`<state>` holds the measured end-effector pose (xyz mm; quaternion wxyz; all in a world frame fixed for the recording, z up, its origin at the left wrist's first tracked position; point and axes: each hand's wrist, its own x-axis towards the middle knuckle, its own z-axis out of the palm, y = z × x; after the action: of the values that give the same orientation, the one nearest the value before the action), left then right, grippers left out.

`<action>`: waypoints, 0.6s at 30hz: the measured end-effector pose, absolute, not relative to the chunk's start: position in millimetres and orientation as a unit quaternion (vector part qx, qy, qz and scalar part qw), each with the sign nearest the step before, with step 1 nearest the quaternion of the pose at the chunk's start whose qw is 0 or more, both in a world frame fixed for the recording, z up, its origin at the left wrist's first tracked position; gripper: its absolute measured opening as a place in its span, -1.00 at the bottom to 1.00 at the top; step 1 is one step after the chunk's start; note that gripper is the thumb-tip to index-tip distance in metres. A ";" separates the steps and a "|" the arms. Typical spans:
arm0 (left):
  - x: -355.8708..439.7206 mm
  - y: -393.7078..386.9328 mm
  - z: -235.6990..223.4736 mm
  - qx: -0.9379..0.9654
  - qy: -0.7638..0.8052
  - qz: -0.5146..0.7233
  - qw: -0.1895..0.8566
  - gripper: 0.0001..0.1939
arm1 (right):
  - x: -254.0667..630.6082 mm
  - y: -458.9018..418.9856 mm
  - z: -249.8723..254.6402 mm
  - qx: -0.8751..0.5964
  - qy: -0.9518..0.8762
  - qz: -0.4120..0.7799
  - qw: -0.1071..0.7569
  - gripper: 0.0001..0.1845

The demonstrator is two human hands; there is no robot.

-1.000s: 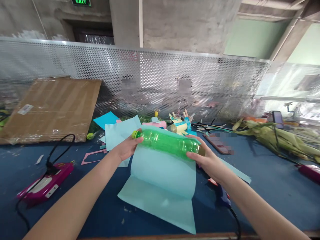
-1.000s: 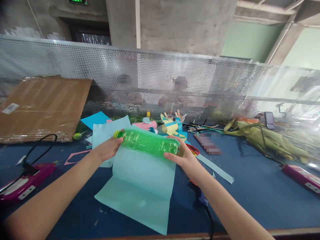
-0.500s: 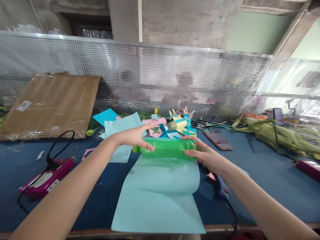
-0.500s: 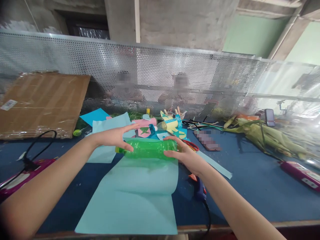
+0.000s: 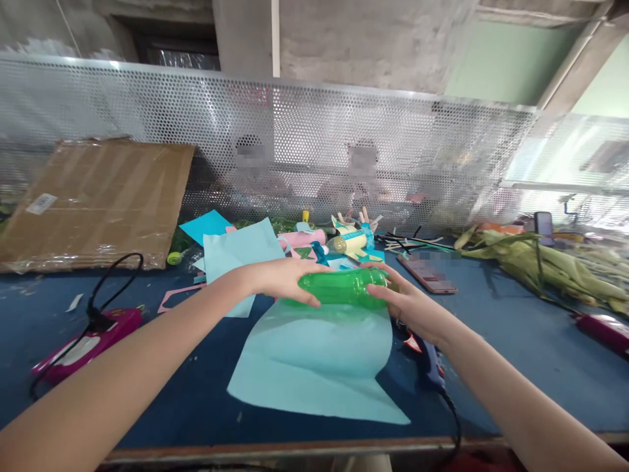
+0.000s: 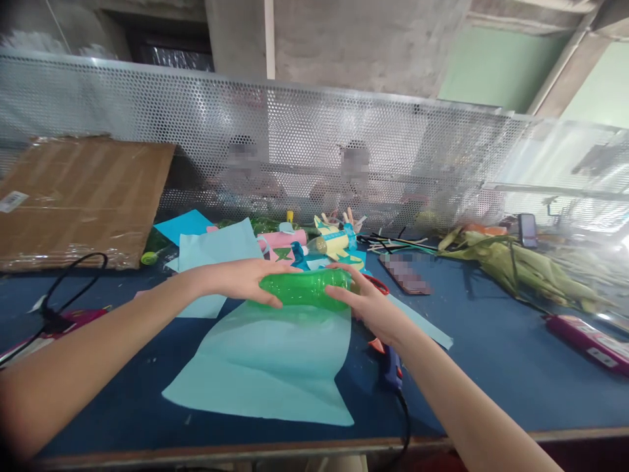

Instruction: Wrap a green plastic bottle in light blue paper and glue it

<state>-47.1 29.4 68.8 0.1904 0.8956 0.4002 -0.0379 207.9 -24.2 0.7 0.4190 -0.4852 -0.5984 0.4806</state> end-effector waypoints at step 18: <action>-75.0 57.0 39.0 0.865 0.399 0.002 0.306 -0.18 | 205.7 -66.1 -14.8 -0.265 -0.931 0.059 0.243 -0.60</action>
<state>-75.0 57.0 39.0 0.3057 0.8646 0.3987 0.0018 205.7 -66.1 -14.8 0.2427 -0.2654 -0.9312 0.0591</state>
